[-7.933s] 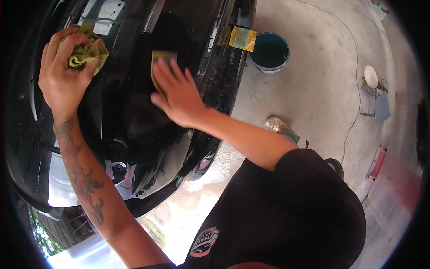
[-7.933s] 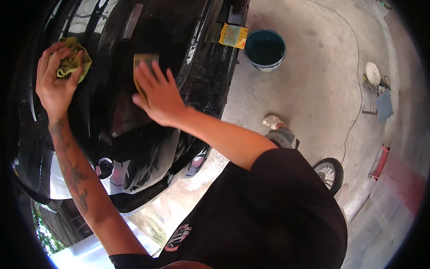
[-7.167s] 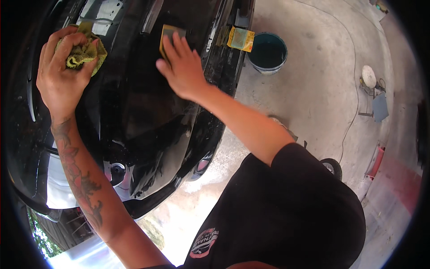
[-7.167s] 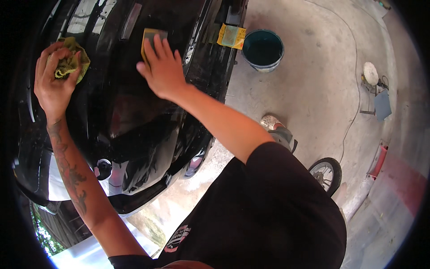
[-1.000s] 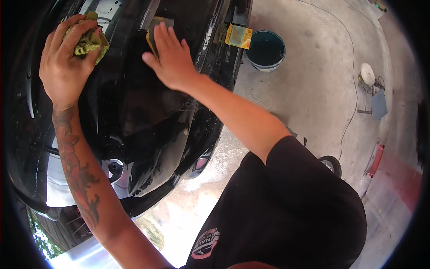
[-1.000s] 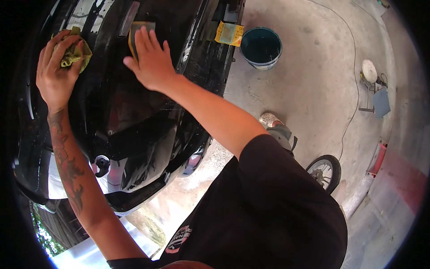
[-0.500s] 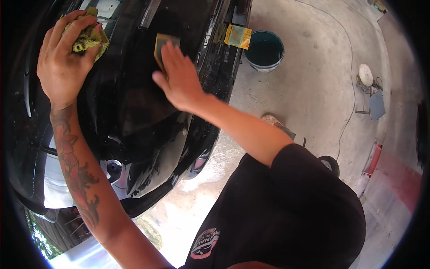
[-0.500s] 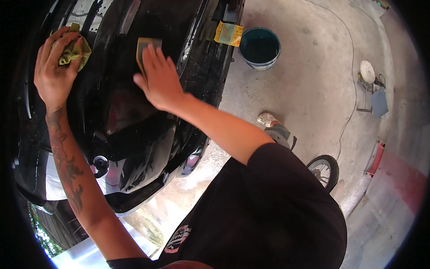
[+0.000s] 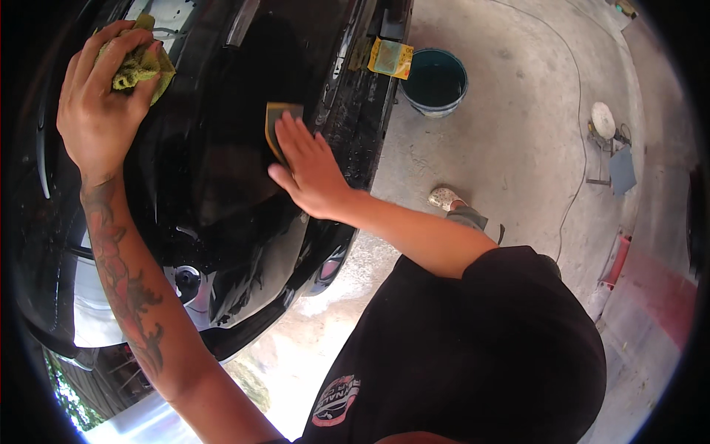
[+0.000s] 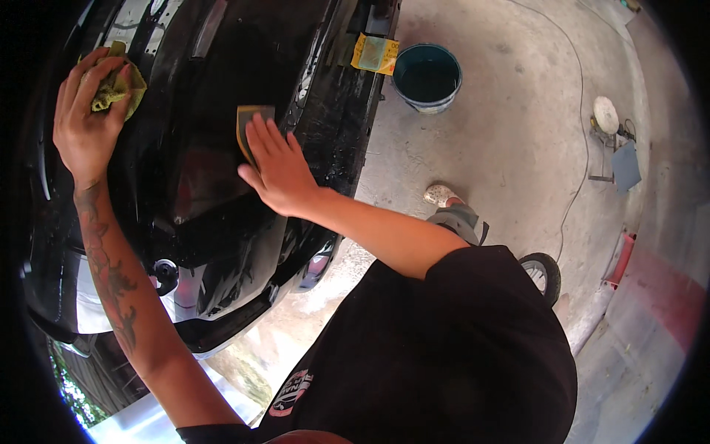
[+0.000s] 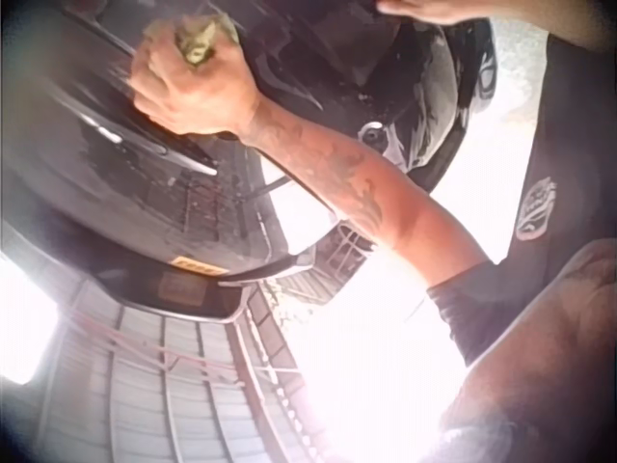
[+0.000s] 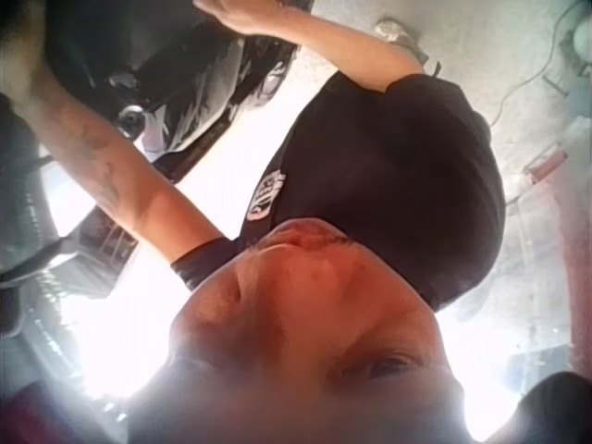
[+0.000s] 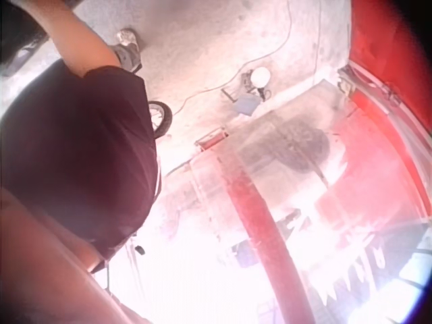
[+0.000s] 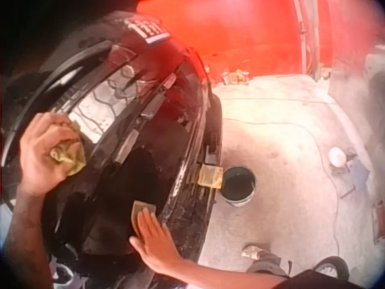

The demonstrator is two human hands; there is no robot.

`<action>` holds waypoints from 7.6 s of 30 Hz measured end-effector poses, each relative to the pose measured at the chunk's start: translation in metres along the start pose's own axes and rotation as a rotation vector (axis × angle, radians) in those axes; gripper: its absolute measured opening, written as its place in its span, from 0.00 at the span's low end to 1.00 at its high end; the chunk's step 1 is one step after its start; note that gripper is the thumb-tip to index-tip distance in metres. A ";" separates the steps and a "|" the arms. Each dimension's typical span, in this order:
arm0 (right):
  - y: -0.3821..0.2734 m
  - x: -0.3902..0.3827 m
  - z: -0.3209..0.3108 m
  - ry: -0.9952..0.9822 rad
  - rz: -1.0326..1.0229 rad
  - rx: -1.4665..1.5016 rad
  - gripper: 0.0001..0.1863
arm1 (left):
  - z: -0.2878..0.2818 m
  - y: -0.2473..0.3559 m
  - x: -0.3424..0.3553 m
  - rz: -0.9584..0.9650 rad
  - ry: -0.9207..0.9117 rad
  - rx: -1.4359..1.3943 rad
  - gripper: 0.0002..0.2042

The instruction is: The person rubs a small sanding block across the black surface of a vehicle body, alternating with wiping the area with a cloth and dipping the sanding block into a bucket of water.

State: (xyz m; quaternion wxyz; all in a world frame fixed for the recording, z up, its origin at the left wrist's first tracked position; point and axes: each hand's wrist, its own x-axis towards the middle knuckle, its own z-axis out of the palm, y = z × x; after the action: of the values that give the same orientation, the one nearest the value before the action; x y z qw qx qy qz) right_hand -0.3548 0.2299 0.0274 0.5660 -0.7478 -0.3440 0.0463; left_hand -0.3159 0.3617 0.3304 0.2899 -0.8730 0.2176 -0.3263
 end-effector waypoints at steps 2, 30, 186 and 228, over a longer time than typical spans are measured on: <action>0.005 -0.001 0.000 -0.008 -0.005 -0.041 0.39 | -0.001 0.001 -0.001 0.007 0.004 0.000 0.15; 0.038 0.063 -0.030 0.165 0.208 0.106 0.39 | -0.002 -0.001 0.001 -0.020 -0.048 0.010 0.15; -0.021 0.101 -0.041 0.259 -0.039 0.029 0.37 | 0.000 0.006 0.008 -0.049 0.034 -0.074 0.14; 0.009 0.046 -0.017 0.148 0.084 0.007 0.40 | -0.001 0.005 0.003 -0.082 -0.040 -0.025 0.14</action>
State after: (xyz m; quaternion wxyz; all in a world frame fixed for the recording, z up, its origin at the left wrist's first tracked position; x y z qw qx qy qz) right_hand -0.3077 0.2409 0.0409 0.5899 -0.7611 -0.2693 0.0159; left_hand -0.3155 0.3564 0.3289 0.2696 -0.8912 0.1799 -0.3174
